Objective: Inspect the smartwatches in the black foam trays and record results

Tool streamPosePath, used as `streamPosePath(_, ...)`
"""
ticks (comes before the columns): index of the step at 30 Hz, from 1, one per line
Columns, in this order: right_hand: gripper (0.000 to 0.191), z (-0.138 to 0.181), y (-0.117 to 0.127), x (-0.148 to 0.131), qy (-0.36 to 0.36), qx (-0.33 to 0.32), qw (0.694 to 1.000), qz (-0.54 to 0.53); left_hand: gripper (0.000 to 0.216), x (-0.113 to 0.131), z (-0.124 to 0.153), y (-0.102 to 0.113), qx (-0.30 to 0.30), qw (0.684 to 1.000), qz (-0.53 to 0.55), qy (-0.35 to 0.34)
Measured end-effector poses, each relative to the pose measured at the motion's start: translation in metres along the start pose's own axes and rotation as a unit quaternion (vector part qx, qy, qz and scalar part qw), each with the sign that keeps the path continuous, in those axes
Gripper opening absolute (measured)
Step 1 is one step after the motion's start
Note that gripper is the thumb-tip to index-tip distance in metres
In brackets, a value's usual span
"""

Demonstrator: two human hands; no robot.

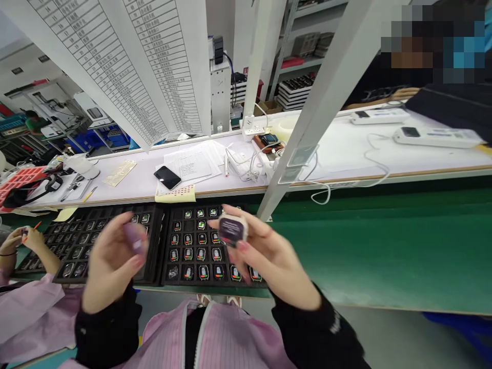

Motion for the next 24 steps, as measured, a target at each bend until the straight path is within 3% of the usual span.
streamPosePath(3, 0.056, 0.002, 0.027, 0.036, -0.030, -0.040, 0.998, -0.037, 0.062, -0.025, -0.002, -0.100, -0.138, 0.987, 0.050, 0.058)
streamPosePath(5, 0.058, -0.008, 0.026, 0.050, -0.046, -0.054, 0.996, -0.045, 0.057, -0.032, -0.006, -0.127, -0.156, 0.983, 0.073, 0.061)
streamPosePath(12, 0.056, -0.026, 0.027, 0.054, -0.037, -0.033, 0.998, -0.044, 0.055, -0.042, -0.012, -0.151, -0.207, 0.973, 0.080, 0.059)
streamPosePath(18, 0.046, -0.030, 0.041, 0.070, -0.052, 0.022, 0.998, -0.042, 0.047, -0.043, -0.015, -0.161, -0.207, 0.975, 0.052, 0.057)
streamPosePath(24, 0.048, -0.035, 0.037, 0.068, -0.029, -0.001, 0.999, -0.043, 0.049, -0.044, -0.021, -0.164, -0.214, 0.973, 0.064, 0.058)
Point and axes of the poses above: each hand's wrist, its own z-axis away from the middle knuckle, its own y-axis out of the back of the hand, x = y × z, the point moved 10 cm from there along -z, towards the middle knuckle, and after that the axes turned 10 degrees about -x, right-handed, at the moved point
